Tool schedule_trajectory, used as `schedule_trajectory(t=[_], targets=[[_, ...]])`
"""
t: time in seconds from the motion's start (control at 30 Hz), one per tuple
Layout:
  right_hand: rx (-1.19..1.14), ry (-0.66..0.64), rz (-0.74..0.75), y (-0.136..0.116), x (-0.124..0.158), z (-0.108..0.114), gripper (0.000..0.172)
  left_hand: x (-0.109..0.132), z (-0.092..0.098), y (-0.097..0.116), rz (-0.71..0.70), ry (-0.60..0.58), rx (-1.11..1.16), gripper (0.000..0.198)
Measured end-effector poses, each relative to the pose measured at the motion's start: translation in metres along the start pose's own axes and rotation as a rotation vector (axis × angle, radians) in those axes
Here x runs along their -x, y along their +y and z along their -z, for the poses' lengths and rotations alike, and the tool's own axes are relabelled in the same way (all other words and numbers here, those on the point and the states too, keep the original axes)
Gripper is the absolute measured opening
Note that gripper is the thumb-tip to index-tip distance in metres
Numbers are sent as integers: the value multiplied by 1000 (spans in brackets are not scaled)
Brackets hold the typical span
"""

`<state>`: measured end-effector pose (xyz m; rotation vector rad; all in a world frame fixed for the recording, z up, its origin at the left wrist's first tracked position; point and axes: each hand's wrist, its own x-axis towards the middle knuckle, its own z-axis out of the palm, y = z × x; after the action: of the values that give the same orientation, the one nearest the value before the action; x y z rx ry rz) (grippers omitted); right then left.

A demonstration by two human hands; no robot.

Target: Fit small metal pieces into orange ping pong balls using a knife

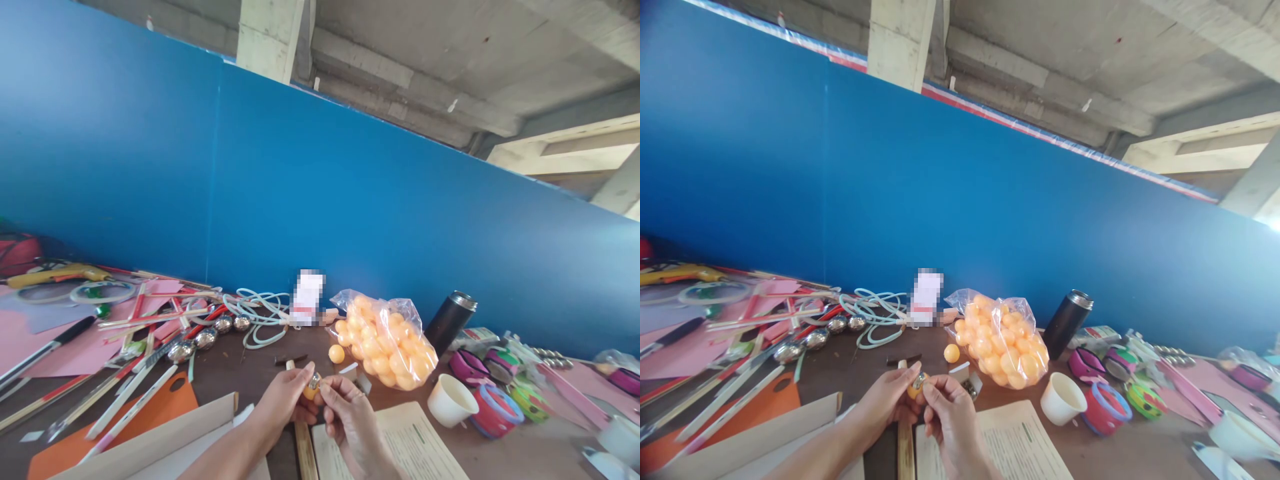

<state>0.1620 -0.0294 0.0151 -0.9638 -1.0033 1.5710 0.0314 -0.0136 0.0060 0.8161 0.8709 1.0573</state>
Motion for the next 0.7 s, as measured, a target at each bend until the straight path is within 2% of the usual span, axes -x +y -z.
schedule_trajectory(t=[0.27, 0.47, 0.7], targets=[[53, 40, 21, 5, -2, 3, 27, -3, 0, -2, 2, 34, -83, 46], [106, 68, 22, 5, -4, 1, 34, 0, 1, 2, -34, -5, -173, 45], [278, 80, 38, 7, -5, 1, 36, 3, 0, 3, -89, 26, -209, 44]])
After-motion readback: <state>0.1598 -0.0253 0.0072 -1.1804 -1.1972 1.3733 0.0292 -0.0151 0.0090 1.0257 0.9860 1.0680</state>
